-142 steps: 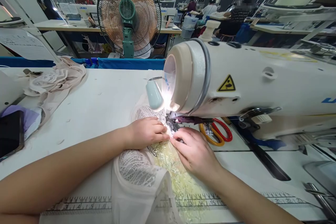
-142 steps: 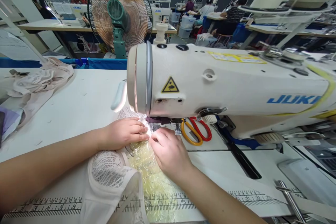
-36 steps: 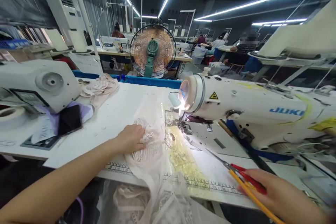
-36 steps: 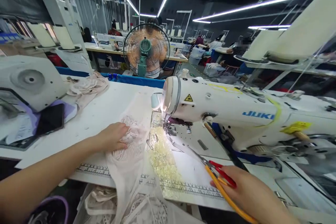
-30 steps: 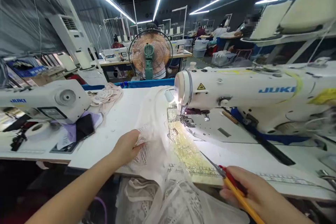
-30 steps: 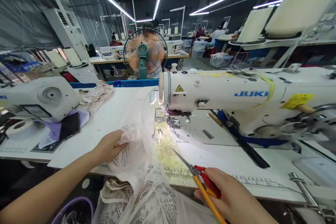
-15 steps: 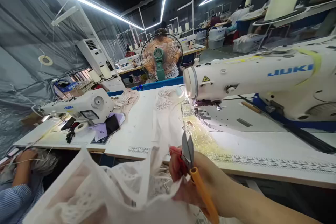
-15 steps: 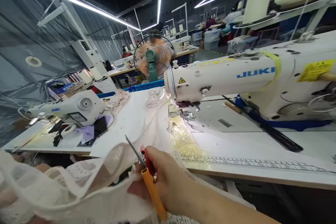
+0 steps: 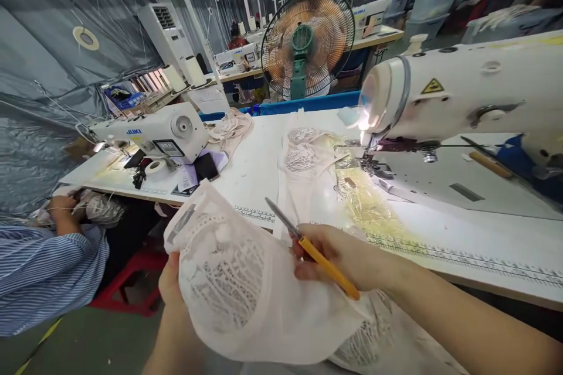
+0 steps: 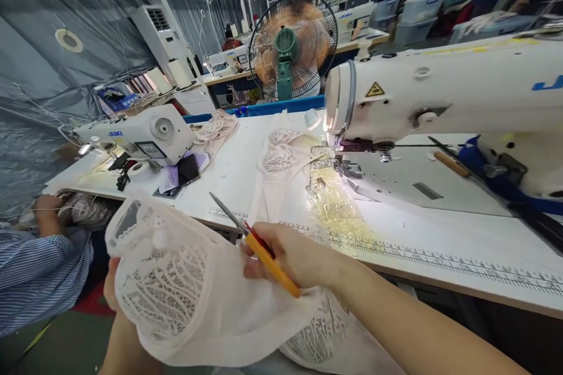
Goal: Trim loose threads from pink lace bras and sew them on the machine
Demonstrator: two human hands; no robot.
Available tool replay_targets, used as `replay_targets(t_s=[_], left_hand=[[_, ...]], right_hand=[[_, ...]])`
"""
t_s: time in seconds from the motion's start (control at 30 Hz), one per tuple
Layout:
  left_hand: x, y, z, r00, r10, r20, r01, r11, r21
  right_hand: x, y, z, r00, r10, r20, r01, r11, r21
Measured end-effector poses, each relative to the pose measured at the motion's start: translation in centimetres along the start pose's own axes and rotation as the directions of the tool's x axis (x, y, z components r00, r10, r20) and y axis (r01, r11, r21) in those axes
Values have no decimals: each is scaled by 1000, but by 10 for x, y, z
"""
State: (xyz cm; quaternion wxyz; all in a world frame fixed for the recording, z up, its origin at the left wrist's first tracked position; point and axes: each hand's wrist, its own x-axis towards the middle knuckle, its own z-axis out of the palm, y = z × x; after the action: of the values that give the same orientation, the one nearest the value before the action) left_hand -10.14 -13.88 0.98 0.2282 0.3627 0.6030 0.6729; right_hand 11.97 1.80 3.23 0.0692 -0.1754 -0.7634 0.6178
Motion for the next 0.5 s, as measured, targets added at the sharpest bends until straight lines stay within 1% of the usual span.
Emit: replay_targets(t_s=[0.03,0.07,0.13,0.2,0.23,0.33,0.43,0.5], left_hand=[[3,-2,3,999,-32,-24,30,997,-77],[6,-5,5,996,-72,-43,64,985,-159],[13,-14,11,984,-165,-61,141,947,-289],[19,-27,13,969,-237,-74,196,912,-360],[22,-35,14,963,-253,-89,203,905,-374],[31,-59,13,956,-269,-114,219,918,-331],[37,-77,14,956,-281,-89,252,936,-246],[40,-84,16,955,-291,-66,273,941,-203]], right_hand=[[1,-2,-2,999,39,14,-38,998,-54],[2,-3,-4,997,79,0,-79,990,-117],[0,-2,-11,988,144,-61,-154,959,-236],[-5,4,-21,979,164,-117,-193,935,-299],[-9,8,-27,975,167,-144,-206,924,-321],[-24,22,-46,957,181,-228,-255,900,-355],[-42,34,-62,925,255,-281,-345,876,-338],[-52,41,-70,902,263,-342,-368,882,-295]])
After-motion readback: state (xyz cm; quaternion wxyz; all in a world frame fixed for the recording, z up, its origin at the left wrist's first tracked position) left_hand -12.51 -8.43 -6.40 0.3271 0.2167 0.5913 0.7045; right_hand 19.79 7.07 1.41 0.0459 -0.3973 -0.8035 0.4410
